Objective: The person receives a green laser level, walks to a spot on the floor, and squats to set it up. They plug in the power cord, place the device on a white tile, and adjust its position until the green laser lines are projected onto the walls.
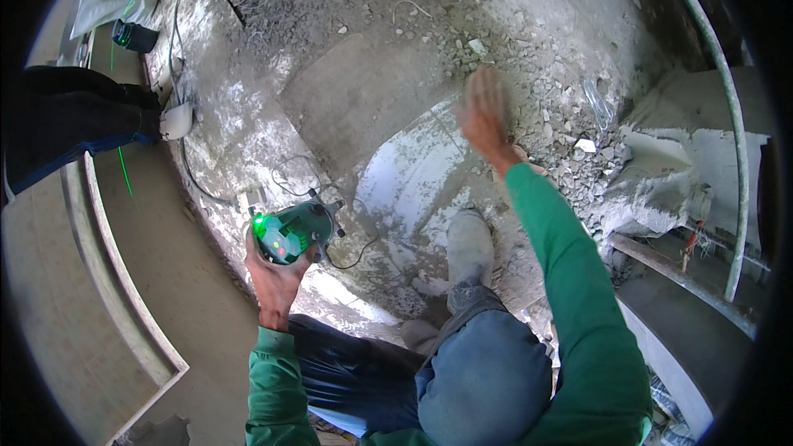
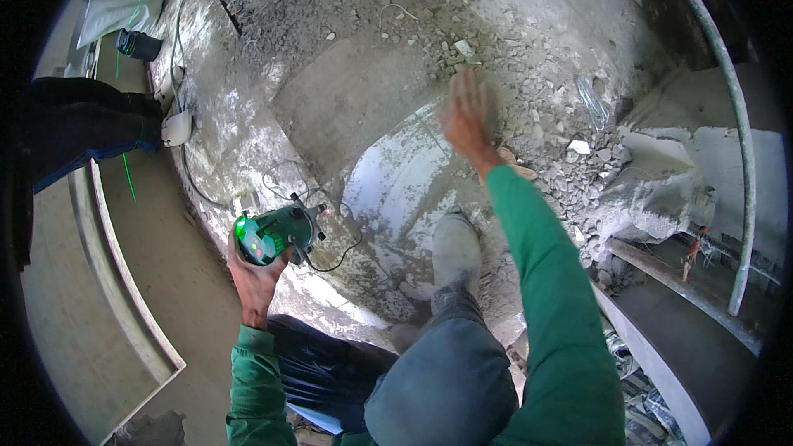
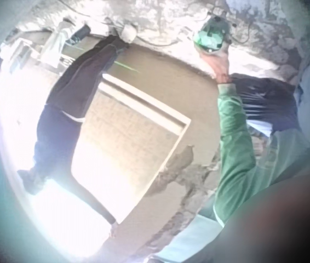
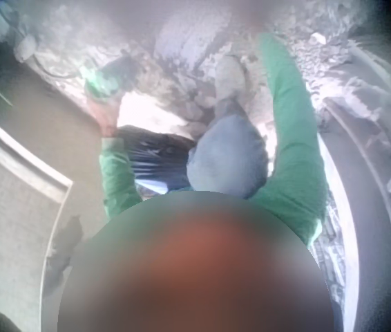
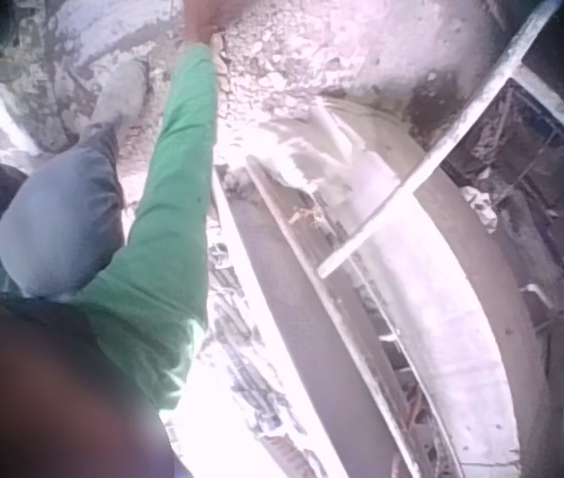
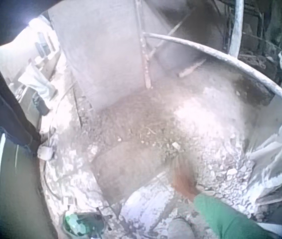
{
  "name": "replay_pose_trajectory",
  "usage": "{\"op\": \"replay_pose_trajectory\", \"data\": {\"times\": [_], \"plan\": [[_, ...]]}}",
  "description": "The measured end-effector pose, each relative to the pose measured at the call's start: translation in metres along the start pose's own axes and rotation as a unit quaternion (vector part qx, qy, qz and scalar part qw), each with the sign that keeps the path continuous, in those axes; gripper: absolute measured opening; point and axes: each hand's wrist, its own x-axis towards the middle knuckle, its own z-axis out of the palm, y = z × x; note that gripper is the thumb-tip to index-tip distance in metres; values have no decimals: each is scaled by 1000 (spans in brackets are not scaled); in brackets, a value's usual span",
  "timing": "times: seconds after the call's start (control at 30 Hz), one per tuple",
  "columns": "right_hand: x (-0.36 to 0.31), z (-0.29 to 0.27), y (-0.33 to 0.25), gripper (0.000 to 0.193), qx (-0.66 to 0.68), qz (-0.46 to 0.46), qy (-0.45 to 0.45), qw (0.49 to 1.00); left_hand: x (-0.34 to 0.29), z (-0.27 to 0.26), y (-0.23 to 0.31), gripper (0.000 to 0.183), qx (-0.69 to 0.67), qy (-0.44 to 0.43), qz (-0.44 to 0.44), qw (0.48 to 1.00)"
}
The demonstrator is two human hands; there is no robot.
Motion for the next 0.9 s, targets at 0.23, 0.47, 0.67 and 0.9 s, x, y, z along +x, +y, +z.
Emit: {"op": "replay_pose_trajectory", "data": {"times": [0.23, 0.47, 0.67, 0.9], "plan": [[-159, -18, -220, 86, 362, -325, -438, 756, 14, 16, 9, 82, -16, -25, 10, 1000], [-63, -7, -42, 87, 131, -4, -210, 969, 21, 37, 5, 84, -77, -21, 13, 997], [-14, -4, -14, 95, 16, -15, -47, 999, 23, 49, 15, 89, -48, -47, 12, 998], [-155, -13, -197, 46, 310, -429, -284, 799, 33, 68, 29, 100, -69, -67, -17, 995]]}}
